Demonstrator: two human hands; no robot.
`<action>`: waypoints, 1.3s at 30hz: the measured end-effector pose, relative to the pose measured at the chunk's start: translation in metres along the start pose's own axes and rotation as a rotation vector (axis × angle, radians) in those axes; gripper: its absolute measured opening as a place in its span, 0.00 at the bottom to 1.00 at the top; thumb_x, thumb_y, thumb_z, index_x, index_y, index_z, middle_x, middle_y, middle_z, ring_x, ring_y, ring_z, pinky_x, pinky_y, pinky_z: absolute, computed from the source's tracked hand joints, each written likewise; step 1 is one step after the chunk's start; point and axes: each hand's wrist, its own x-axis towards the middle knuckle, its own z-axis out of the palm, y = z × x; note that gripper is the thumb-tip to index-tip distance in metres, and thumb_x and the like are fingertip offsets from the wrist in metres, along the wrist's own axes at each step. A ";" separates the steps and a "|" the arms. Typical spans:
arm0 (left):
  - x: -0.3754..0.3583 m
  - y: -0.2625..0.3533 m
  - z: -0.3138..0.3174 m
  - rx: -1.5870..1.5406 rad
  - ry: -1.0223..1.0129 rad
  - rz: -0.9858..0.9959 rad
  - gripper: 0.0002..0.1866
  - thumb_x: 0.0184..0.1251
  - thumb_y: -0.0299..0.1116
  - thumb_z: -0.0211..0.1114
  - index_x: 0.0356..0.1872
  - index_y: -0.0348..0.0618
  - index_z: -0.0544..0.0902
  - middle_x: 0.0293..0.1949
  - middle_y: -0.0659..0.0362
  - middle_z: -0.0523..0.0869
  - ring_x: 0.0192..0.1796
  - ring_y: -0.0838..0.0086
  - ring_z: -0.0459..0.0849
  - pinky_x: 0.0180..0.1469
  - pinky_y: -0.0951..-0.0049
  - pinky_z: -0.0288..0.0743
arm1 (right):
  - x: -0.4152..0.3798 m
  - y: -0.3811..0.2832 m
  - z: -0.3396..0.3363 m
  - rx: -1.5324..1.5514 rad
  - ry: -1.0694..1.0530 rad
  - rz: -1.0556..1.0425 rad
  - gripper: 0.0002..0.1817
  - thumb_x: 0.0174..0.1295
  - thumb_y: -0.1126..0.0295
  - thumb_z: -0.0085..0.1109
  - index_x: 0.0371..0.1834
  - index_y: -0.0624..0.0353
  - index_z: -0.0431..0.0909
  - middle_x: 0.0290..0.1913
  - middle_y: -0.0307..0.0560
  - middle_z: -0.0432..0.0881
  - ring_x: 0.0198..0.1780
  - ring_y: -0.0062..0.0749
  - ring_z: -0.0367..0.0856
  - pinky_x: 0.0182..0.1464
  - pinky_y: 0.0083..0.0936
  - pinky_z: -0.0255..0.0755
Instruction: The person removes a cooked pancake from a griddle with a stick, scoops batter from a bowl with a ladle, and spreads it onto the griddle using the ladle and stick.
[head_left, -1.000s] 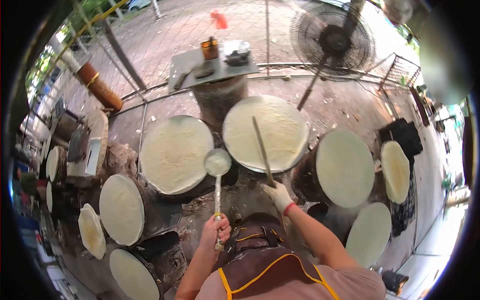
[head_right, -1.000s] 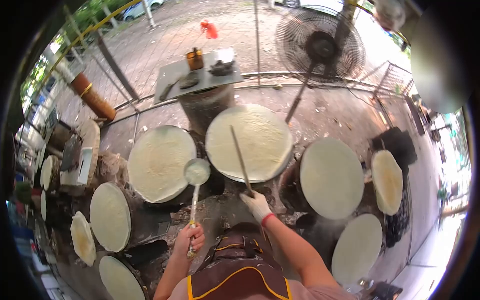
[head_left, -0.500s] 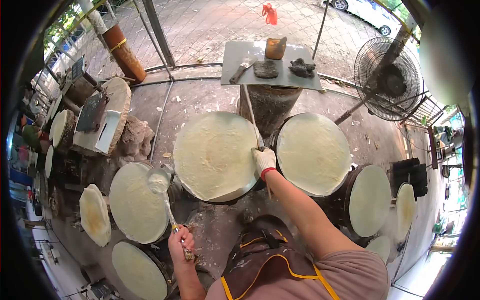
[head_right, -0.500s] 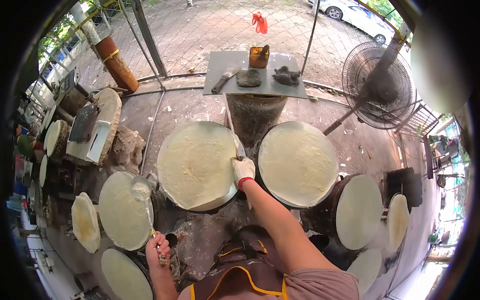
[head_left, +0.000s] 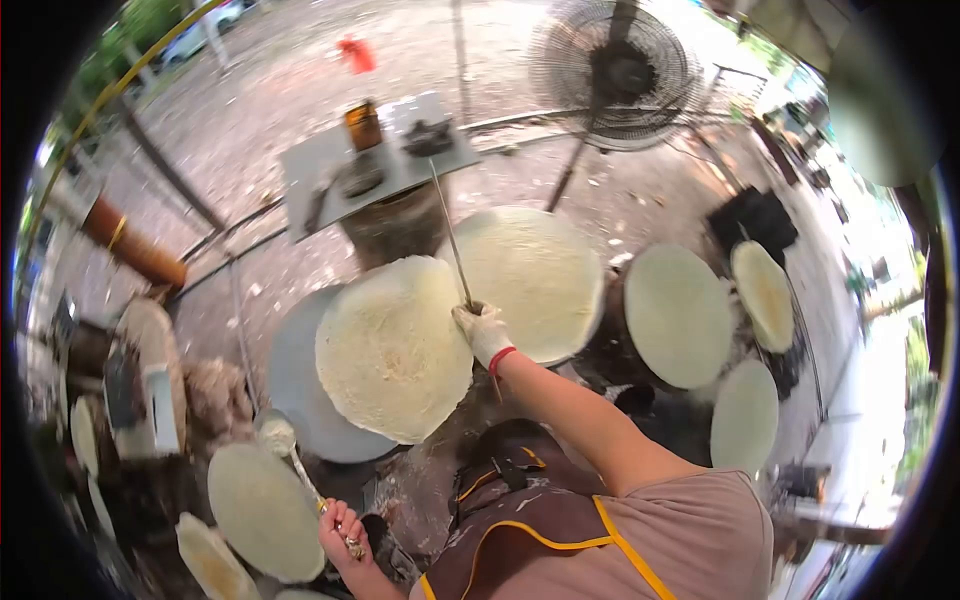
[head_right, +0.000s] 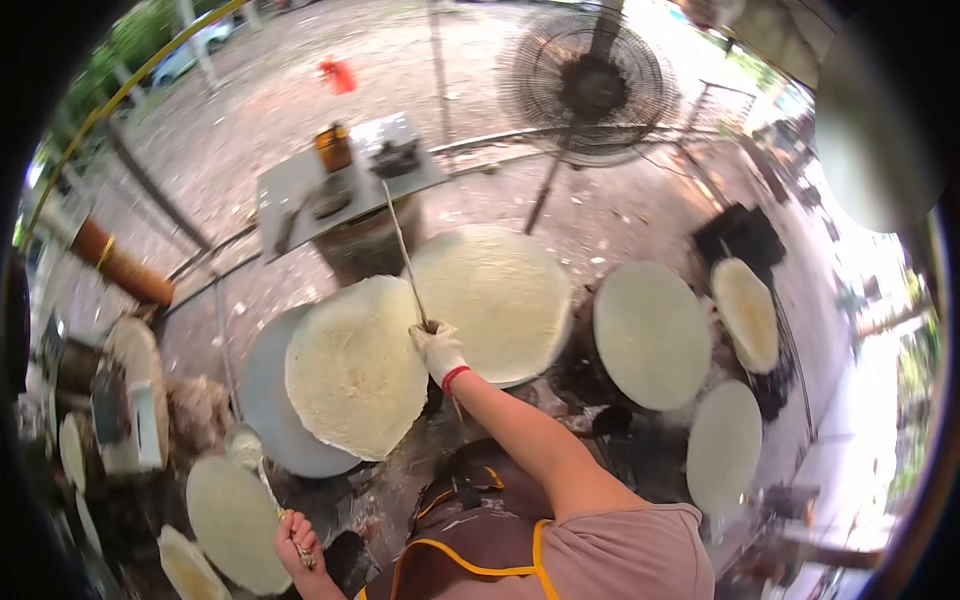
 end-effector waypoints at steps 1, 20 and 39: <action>0.006 -0.004 0.008 0.019 -0.008 -0.014 0.04 0.70 0.27 0.49 0.35 0.38 0.67 0.21 0.63 0.63 0.15 0.85 0.60 0.10 0.85 0.61 | 0.004 -0.001 -0.028 0.043 0.093 -0.048 0.15 0.55 0.62 0.61 0.38 0.65 0.81 0.30 0.45 0.83 0.34 0.24 0.78 0.37 0.24 0.72; 0.058 -0.068 0.082 0.188 -0.122 -0.377 0.04 0.67 0.26 0.50 0.39 0.37 0.69 0.21 0.62 0.64 0.16 0.81 0.62 0.12 0.81 0.60 | 0.059 0.123 -0.214 -0.182 0.455 0.279 0.26 0.48 0.60 0.66 0.45 0.71 0.77 0.40 0.63 0.82 0.43 0.47 0.82 0.45 0.34 0.74; 0.012 -0.181 0.112 0.292 -0.160 -0.322 0.03 0.65 0.25 0.52 0.32 0.42 0.68 0.20 0.64 0.63 0.15 0.83 0.62 0.12 0.83 0.59 | -0.031 0.006 -0.491 0.768 0.296 -0.161 0.09 0.55 0.73 0.62 0.38 0.62 0.77 0.35 0.43 0.82 0.34 0.29 0.81 0.37 0.25 0.78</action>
